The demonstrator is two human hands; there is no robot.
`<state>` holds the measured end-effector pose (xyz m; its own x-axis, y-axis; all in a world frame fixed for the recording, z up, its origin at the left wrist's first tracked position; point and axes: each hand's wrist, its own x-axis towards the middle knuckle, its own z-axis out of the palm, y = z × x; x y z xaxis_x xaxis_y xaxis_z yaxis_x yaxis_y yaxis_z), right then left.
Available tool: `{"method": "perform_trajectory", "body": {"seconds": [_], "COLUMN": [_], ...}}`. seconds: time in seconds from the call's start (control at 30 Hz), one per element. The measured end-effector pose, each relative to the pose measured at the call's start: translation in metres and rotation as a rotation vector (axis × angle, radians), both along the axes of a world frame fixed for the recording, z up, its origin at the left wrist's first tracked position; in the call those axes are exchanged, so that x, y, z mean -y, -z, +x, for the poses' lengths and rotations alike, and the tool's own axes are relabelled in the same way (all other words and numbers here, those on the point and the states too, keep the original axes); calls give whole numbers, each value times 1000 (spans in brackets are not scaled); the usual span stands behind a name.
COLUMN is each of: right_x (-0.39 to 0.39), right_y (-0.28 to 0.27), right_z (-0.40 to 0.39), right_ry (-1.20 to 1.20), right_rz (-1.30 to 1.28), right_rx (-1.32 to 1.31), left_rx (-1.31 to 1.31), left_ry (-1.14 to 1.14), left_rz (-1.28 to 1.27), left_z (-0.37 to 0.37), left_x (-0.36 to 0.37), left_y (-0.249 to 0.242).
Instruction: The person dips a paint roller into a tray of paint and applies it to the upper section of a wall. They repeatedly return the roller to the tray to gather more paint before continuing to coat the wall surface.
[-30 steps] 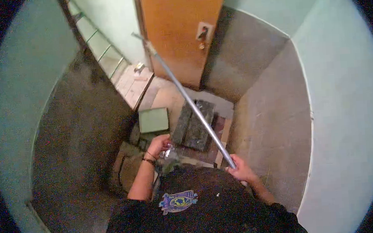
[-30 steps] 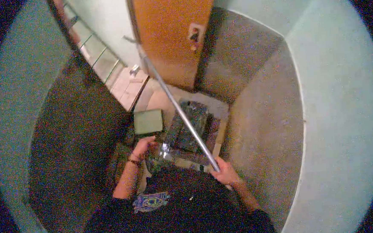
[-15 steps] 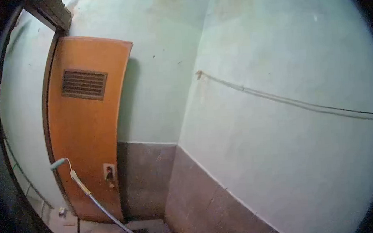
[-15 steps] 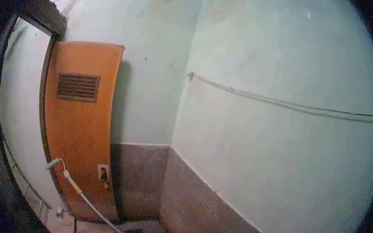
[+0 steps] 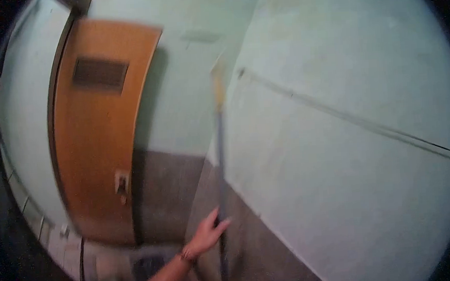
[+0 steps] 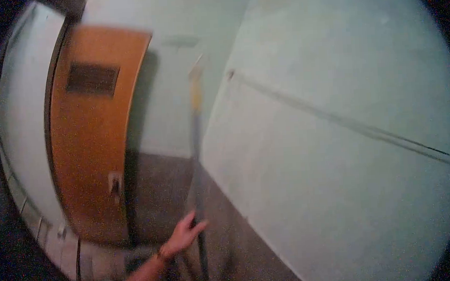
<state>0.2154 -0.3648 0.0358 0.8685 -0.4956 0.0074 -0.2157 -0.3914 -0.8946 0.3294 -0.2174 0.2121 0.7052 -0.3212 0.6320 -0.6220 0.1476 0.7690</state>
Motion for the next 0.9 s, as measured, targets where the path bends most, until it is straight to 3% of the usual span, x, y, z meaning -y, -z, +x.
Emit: {"method": "perform_trajectory", "body": {"seconds": [0.03,0.07,0.1,0.13,0.17,0.2,0.23,0.27,0.3,0.33,0.37,0.4,0.43,0.47,0.5,0.6,0.63,0.7,0.8,0.83,0.87,0.9], "right_x": [-13,-29,-14,6,7,11,45,66,64,100,96,92,100,107,117,126,125,123,125,136,143,127], "right_y": [26,50,99,77,54,26,61,84,43,76,62,45,63,84,98,119,117,108,157,185,203,141], "right_z": [-39,-87,-76,-69,-53,-54,-42,-31,-32,-30,-30,-35,-41,-38,-41,-60,-60,-53,-44,-47,-39,-37], "right_ry": [9,18,206,76,181,153,114,118,131,76,94,121,117,262,405,315,312,63,170,21,-112,-89], "right_rz": [64,128,-123,-191,-125,-155,-123,-75,-339,-250,-141,-41,-37,-2,27,-21,-13,52,39,-346,-737,-734], "right_rx": [-94,-203,233,180,86,140,207,312,404,280,260,223,164,218,276,111,108,18,226,289,340,377], "left_rx": [-123,-88,-20,-3,8,-209,-416,-420,-404,-400,-367,-517,-667,-833,-928,-969,-970,-1168,-1213,-1235,-1236,-1237], "left_ry": [117,145,154,198,245,287,338,252,177,116,36,50,-29,-124,-241,-636,-642,-706,-611,-629,-613,-631], "left_rz": [29,67,40,64,87,201,309,483,656,800,941,990,964,1183,1030,780,786,494,491,556,444,533], "left_z": [-10,-21,-28,-27,-27,-31,-34,-32,-33,-37,-36,-45,-49,-52,-64,-82,-86,-94,-91,-81,-69,-51], "left_x": [5,5,9,15,16,13,5,-6,-19,-41,-62,-89,-117,-142,-165,-238,-250,-268,-283,-277,-278,-270], "left_y": [-14,-27,-22,-7,18,45,74,109,145,173,215,221,254,250,261,309,308,303,307,296,306,298]}}
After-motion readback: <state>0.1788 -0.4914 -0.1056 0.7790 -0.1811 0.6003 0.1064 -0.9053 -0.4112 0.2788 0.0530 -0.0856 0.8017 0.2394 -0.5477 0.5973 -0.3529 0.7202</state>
